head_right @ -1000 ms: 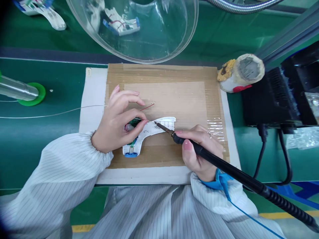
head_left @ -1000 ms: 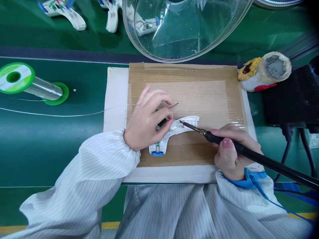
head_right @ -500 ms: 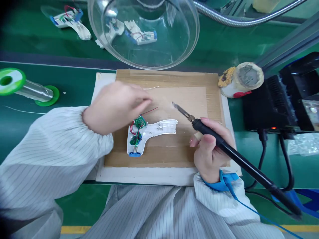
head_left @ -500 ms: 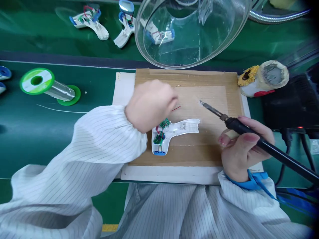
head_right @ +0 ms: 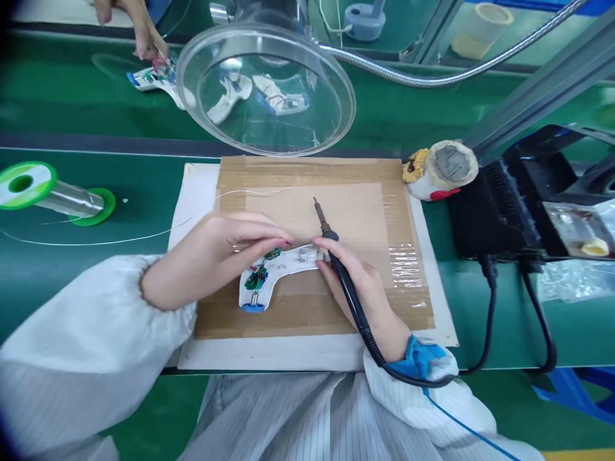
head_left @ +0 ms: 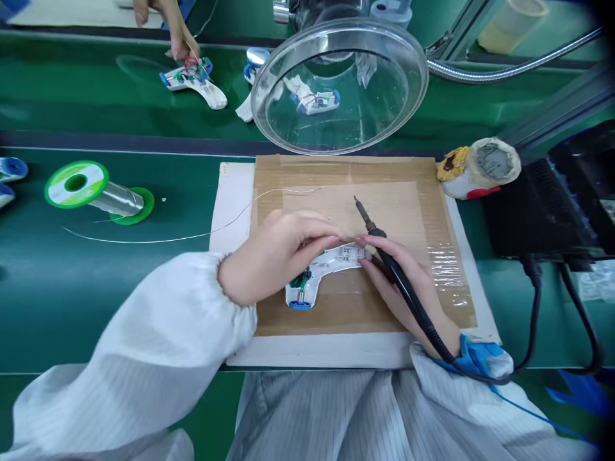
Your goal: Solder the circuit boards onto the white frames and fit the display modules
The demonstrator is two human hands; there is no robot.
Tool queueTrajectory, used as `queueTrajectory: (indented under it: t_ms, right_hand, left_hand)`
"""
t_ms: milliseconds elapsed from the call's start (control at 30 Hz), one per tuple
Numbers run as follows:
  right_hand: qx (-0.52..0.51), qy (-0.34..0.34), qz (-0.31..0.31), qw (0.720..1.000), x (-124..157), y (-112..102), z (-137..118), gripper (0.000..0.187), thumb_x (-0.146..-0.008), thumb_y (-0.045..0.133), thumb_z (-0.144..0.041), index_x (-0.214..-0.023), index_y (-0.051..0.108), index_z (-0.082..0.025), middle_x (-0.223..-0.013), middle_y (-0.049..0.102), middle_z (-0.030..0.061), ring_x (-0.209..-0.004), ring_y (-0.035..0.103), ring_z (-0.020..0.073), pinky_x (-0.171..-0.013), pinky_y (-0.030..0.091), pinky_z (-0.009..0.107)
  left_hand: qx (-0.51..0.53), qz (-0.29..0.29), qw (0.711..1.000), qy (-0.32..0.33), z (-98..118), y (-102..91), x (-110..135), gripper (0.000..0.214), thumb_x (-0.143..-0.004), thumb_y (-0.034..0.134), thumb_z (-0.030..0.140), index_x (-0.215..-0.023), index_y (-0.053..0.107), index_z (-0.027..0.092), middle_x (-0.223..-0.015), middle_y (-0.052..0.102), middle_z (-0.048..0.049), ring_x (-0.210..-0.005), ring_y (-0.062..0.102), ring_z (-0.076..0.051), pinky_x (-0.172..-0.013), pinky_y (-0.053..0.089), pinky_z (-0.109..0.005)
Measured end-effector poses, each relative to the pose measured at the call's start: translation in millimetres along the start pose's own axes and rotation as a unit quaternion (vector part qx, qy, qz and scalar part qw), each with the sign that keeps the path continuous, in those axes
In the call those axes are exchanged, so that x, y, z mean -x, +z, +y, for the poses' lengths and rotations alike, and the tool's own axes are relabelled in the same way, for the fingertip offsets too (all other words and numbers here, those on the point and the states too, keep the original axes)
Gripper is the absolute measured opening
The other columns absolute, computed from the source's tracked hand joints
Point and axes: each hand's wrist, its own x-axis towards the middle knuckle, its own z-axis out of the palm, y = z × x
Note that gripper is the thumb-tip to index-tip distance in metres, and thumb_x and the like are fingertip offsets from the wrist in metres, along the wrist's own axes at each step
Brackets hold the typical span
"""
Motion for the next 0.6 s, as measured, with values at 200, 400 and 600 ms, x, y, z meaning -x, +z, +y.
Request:
queueTrajectory:
  t_ms: [200,400,600]
  right_hand:
    - [-0.013,0.006,0.0,1.0,1,0,-1,0.04,-0.097,0.068,-0.017,-0.134,0.063,-0.03,-0.125,0.078,0.0025,-0.111,0.077,0.0189,-0.095,0.065,0.03]
    - [-0.012,0.009,-0.004,1.0,1,1,-2,0.042,-0.096,0.069,-0.015,-0.135,0.063,-0.031,-0.127,0.077,0.0018,-0.114,0.076,0.0188,-0.099,0.064,0.031]
    - [-0.044,0.022,0.072,0.996,5,-3,-8,0.035,-0.099,0.066,-0.017,-0.132,0.065,-0.031,-0.111,0.081,0.0004,-0.109,0.077,0.02,-0.099,0.062,0.036]
  left_hand:
    - [-0.239,0.068,0.966,0.071,-6,27.1,21,0.021,-0.106,0.049,0.01,-0.114,0.068,0.011,-0.109,0.076,-0.0116,-0.097,0.076,-0.023,-0.083,0.063,-0.033]
    - [-0.206,0.098,0.971,0.07,-10,39.0,26,0.013,-0.105,0.052,0.012,-0.103,0.064,0.016,-0.101,0.073,-0.0071,-0.094,0.069,-0.02,-0.086,0.058,-0.035]
    - [-0.13,0.101,0.986,0.002,-15,47.3,27,0.01,-0.098,0.061,0.014,-0.091,0.067,0.017,-0.138,0.059,-0.0167,-0.135,0.05,-0.034,-0.114,0.041,-0.054]
